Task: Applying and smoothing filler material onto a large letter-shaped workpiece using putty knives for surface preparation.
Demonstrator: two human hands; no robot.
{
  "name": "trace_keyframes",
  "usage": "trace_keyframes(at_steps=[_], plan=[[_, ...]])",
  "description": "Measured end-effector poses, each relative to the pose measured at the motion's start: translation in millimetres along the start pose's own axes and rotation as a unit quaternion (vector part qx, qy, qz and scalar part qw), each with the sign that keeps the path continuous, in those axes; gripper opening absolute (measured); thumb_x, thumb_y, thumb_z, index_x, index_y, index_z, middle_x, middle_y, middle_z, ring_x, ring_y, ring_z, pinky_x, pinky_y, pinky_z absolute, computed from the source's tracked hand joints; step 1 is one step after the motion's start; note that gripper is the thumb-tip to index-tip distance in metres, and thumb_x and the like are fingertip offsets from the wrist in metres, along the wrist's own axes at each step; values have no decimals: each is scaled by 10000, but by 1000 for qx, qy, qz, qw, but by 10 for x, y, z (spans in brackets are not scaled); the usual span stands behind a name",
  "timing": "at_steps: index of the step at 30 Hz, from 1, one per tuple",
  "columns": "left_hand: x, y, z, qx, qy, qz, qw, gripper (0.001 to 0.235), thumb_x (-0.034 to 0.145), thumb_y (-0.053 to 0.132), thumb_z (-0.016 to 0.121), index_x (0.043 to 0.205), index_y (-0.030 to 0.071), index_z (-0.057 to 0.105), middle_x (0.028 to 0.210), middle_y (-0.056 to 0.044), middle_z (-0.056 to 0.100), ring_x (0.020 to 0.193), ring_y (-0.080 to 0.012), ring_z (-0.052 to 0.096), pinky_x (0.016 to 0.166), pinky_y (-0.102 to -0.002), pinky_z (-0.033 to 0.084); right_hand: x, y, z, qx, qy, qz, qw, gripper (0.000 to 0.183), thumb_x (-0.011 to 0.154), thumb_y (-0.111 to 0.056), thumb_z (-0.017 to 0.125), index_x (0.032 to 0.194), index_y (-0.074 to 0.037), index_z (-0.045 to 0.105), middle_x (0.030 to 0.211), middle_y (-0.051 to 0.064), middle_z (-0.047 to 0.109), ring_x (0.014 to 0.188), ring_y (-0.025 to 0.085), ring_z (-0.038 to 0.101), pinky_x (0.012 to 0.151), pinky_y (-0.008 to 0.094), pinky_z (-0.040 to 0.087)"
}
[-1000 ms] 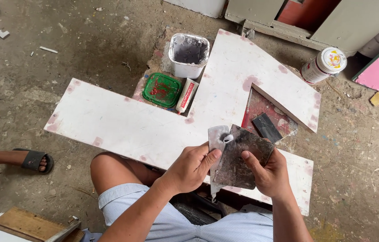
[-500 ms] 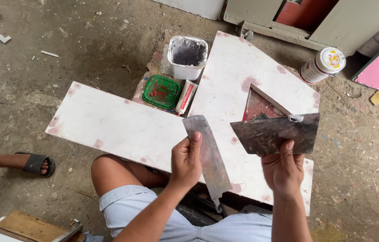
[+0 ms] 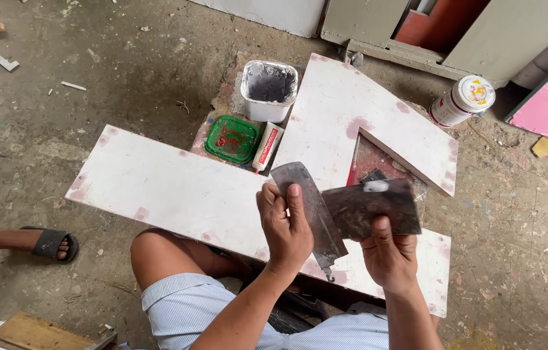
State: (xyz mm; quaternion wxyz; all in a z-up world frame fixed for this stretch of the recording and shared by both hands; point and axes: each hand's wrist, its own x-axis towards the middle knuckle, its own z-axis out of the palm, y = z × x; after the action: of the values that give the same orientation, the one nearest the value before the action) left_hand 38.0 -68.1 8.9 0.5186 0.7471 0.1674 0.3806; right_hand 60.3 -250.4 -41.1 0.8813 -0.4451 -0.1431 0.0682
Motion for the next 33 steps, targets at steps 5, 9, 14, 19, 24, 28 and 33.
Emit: trace_keyframes(at_steps=[5,9,14,19,24,28,33], plan=[[23,-37,-21,37,14,19,999,478,1093,261,444,676,28,461,854,-80,433,844,-262,431,819,-417,405,156,-408,415,-196,-116,52,972,431,1069,-219,521,1461,-41,520,1472,160,583,1401,310,534,1176,462,457],[39,-30,-41,23,11,10,1000,502,1097,275,420,676,14,498,837,-90,447,844,-264,442,818,-420,410,135,-525,385,-401,-170,167,884,335,1037,-377,546,850,-101,575,738,-37,408,644,120,396,568,284,326],[85,-126,-74,8,4,-28,1000,464,1109,274,368,726,19,435,795,-115,464,803,-280,472,769,-430,402,148,-712,428,-450,-259,265,813,372,1037,-403,511,864,-100,638,651,-26,416,543,111,384,492,296,326],[181,-70,-102,-420,-108,-495,753,480,1025,402,539,1252,20,721,1022,-86,761,905,-152,694,747,-258,509,11,-398,-314,-178,-43,277,943,402,972,-231,610,1187,107,648,1007,166,736,871,278,709,735,406,596],[-164,-182,-62,-602,-299,-432,601,461,988,438,538,606,211,413,797,43,358,780,-118,365,712,-279,294,236,-229,-114,-13,133,195,972,419,926,-233,705,1266,-40,556,963,75,673,831,207,696,675,331,604],[-691,-482,137,-635,-331,-440,541,148,1018,345,579,1112,233,558,924,55,499,855,-93,411,797,-278,338,562,-151,223,34,162,198,966,415,911,-196,719,1255,-20,566,1015,118,708,875,240,727,783,397,639],[-495,-343,81,-595,-306,-489,559,318,815,235,630,1102,99,622,1026,-64,645,946,-204,583,850,-357,461,501,-159,304,-161,32,156,974,423,828,-287,795,1116,-32,620,958,82,722,822,188,694,717,350,601]])
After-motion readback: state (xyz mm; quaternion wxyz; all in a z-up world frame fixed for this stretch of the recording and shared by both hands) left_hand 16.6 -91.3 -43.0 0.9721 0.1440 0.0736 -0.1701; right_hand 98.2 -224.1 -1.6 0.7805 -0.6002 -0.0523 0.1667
